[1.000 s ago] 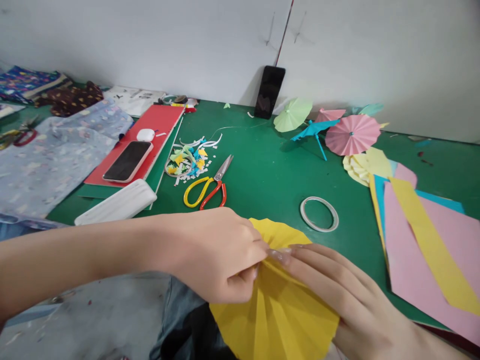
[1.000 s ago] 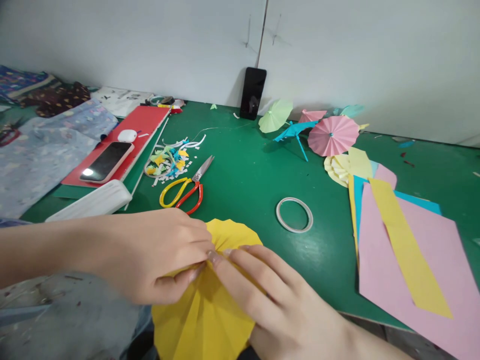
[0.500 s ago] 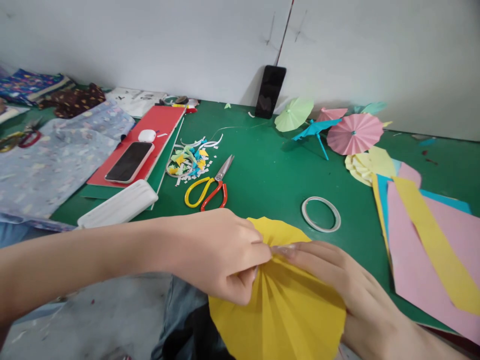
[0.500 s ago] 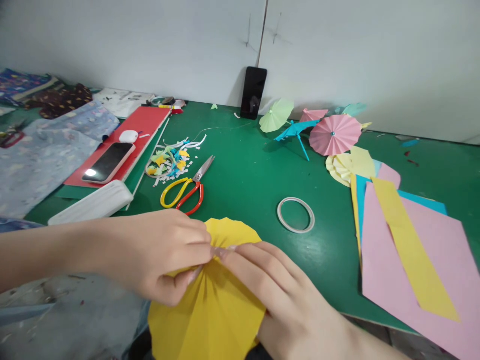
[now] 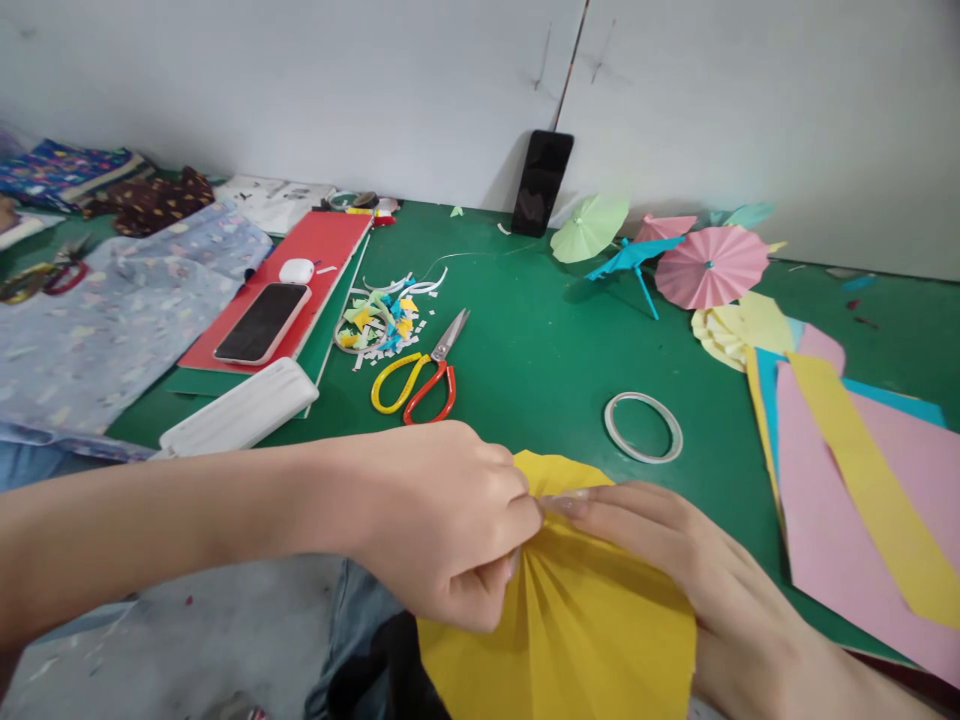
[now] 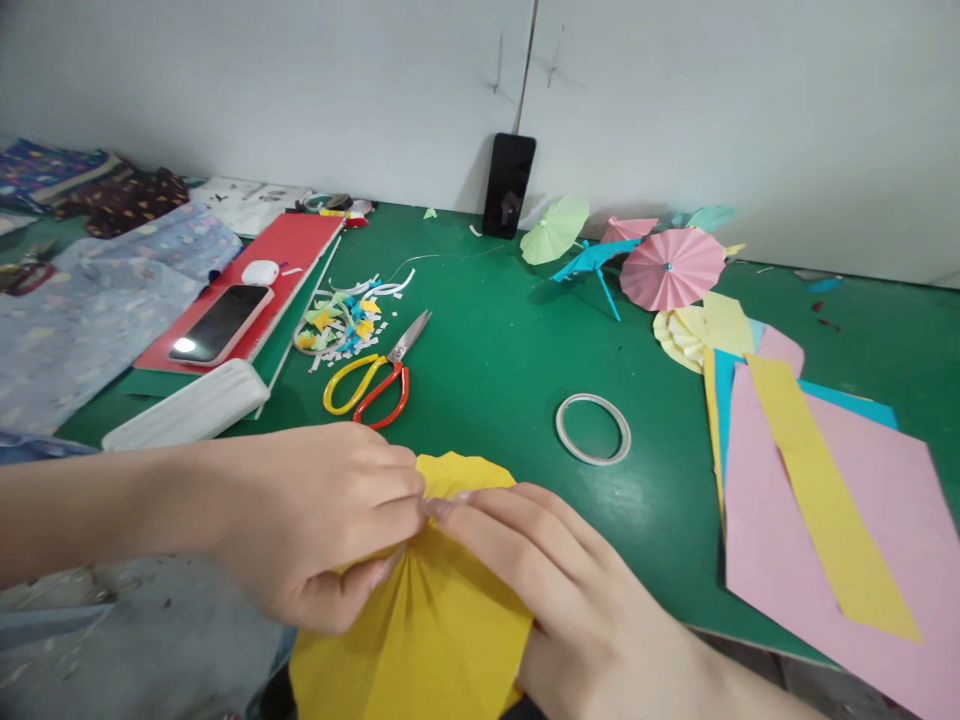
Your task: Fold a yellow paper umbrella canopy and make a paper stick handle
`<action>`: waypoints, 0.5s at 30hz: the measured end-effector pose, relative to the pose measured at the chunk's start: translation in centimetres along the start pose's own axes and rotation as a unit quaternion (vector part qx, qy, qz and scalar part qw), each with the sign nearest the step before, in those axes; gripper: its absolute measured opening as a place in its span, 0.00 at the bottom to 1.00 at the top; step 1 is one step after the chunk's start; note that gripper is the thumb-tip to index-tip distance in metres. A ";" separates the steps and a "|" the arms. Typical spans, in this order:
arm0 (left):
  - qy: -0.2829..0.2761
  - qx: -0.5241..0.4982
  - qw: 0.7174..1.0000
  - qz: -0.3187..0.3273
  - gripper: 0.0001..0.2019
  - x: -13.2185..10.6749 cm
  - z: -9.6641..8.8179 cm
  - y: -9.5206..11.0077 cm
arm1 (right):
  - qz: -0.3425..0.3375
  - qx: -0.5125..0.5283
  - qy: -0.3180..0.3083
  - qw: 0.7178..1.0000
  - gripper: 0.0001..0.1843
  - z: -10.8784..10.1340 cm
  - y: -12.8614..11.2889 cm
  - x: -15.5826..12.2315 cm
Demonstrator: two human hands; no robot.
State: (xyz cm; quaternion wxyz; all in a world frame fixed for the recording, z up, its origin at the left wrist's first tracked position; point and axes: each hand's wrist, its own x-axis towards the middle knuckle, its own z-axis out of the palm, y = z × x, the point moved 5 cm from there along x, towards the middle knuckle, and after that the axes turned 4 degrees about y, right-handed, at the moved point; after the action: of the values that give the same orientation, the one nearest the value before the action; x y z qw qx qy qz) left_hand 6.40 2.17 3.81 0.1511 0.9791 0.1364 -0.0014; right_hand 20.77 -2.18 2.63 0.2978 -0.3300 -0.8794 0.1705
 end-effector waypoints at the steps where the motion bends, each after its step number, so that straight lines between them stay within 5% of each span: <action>1: -0.007 0.002 1.000 0.001 0.07 0.0 0.0 0.1 | 0.001 0.002 -0.003 1.000 0.32 0.0 0.0 0.0; 15: -0.009 0.048 0.998 0.031 0.04 -0.1 0.0 0.5 | 0.024 0.045 0.000 0.999 0.32 0.0 0.4 0.1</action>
State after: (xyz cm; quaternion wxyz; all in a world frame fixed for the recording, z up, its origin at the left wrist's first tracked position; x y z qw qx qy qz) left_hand 6.47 1.73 3.91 0.1048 0.9889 0.1046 -0.0123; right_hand 20.86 -1.87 2.46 0.3082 -0.3369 -0.8628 0.2170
